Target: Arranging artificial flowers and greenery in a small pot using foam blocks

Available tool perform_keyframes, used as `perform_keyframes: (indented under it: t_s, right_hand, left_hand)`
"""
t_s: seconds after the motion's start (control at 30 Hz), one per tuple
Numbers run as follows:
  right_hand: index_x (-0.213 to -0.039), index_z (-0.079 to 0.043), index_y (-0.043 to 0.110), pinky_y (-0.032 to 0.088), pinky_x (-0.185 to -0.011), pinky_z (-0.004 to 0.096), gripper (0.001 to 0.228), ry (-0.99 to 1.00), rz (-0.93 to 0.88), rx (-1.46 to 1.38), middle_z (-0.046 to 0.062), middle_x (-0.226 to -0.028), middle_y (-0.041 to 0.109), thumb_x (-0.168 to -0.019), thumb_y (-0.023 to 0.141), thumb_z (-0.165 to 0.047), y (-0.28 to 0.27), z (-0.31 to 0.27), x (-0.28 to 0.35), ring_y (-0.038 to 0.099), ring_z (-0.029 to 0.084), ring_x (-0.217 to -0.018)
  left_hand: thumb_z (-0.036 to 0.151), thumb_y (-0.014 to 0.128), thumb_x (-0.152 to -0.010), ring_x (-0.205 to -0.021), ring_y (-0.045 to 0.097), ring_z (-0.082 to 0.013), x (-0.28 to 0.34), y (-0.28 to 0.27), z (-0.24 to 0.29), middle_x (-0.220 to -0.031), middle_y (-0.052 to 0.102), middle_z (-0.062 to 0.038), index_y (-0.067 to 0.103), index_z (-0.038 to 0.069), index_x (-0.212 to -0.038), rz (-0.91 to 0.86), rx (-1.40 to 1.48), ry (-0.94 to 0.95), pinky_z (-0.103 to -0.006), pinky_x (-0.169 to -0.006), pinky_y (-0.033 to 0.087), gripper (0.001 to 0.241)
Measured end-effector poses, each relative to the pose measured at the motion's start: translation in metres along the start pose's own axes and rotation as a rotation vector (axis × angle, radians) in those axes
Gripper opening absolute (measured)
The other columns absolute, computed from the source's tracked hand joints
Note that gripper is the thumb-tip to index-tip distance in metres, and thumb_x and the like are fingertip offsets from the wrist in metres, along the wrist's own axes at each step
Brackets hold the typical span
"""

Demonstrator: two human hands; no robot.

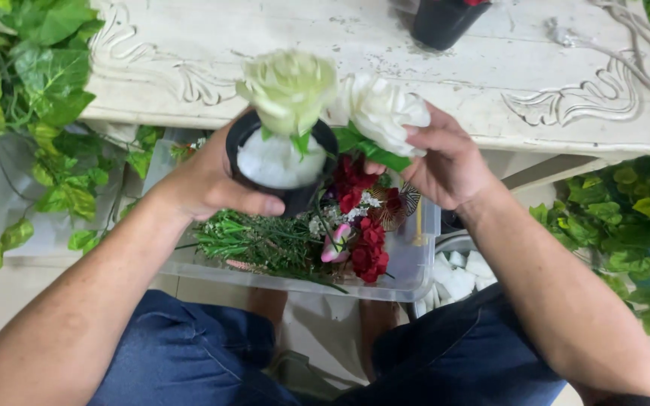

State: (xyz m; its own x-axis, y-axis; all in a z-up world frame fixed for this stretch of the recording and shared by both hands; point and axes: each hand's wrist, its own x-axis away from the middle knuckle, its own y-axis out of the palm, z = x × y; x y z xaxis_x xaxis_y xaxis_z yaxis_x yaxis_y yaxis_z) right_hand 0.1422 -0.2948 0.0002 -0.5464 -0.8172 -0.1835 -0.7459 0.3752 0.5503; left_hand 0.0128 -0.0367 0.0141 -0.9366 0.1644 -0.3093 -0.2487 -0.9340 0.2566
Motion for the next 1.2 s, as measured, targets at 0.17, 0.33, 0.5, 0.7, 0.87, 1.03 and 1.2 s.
perform_keyframes:
  t_s: [0.17,0.33,0.5,0.7,0.87,1.03,1.2]
  right_hand:
    - [-0.14,0.004,0.047,0.065,-0.092,0.045,0.051,-0.088,0.051,0.001,0.028,-0.123,0.066,-0.094,0.057,-0.014,0.024,-0.004,0.002,0.075,0.036,-0.099]
    - [-0.139,0.005,0.049,0.064,-0.092,0.047,0.051,-0.142,0.096,-0.053,0.029,-0.122,0.069,-0.094,0.057,-0.016,0.029,-0.011,0.008,0.076,0.039,-0.098]
    - [-0.147,0.01,0.042,0.056,-0.105,0.045,0.058,0.037,0.176,-0.228,0.027,-0.133,0.059,-0.093,0.06,-0.004,0.043,-0.016,0.014,0.064,0.034,-0.118]
    - [-0.15,0.003,0.041,0.055,-0.104,0.039,0.062,0.087,0.241,0.019,0.021,-0.133,0.056,-0.092,0.055,-0.011,0.05,-0.011,0.009,0.062,0.027,-0.118]
    - [-0.138,-0.006,0.044,0.053,-0.095,0.05,0.073,0.069,0.28,0.214,0.02,-0.131,0.049,-0.077,0.066,-0.039,0.051,-0.01,-0.002,0.054,0.039,-0.121]
    - [-0.134,-0.001,0.046,0.047,-0.096,0.04,0.042,0.1,0.47,0.315,0.014,-0.109,0.059,-0.092,0.045,-0.01,0.038,0.001,-0.001,0.055,0.026,-0.103]
    - [-0.126,-0.002,0.066,0.066,-0.088,0.03,0.044,0.099,0.108,0.336,0.014,-0.113,0.073,-0.087,0.054,0.016,0.018,0.022,0.008,0.073,0.021,-0.097]
  left_hand:
    - [-0.009,0.095,-0.043,-0.116,0.068,-0.0255,0.017,-0.021,-0.009,-0.125,0.07,-0.014,0.058,0.003,-0.136,-0.039,0.02,-0.13,-0.0455,-0.105,0.055,0.101]
    - [-0.001,0.094,-0.048,-0.114,0.071,-0.0296,0.016,-0.009,0.012,-0.122,0.073,-0.017,0.061,0.004,-0.134,-0.144,0.068,-0.193,-0.05,-0.104,0.056,0.093]
    - [0.017,0.089,-0.052,-0.114,0.073,-0.0309,0.012,0.008,0.014,-0.126,0.072,-0.014,0.05,0.004,-0.143,-0.344,-0.008,-0.309,-0.0477,-0.105,0.06,0.101]
    - [0.014,0.087,-0.044,-0.118,0.068,-0.0272,0.015,0.009,0.011,-0.132,0.071,-0.014,0.052,0.001,-0.143,-0.244,-0.22,-0.362,-0.0401,-0.111,0.049,0.106]
    - [0.021,0.087,-0.048,-0.124,0.068,-0.0322,0.009,0.006,0.01,-0.136,0.067,-0.014,0.045,0.007,-0.148,-0.233,-0.236,-0.226,-0.0507,-0.111,0.053,0.109]
    - [0.016,0.09,-0.046,-0.124,0.066,-0.0306,0.01,0.002,0.009,-0.128,0.065,-0.009,0.052,0.008,-0.135,-0.172,-0.309,-0.173,-0.0495,-0.114,0.05,0.096]
    - [0.019,0.089,-0.051,-0.116,0.069,-0.0293,0.01,0.004,0.004,-0.125,0.068,-0.01,0.052,0.007,-0.136,-0.234,-0.325,-0.111,-0.0461,-0.109,0.053,0.093]
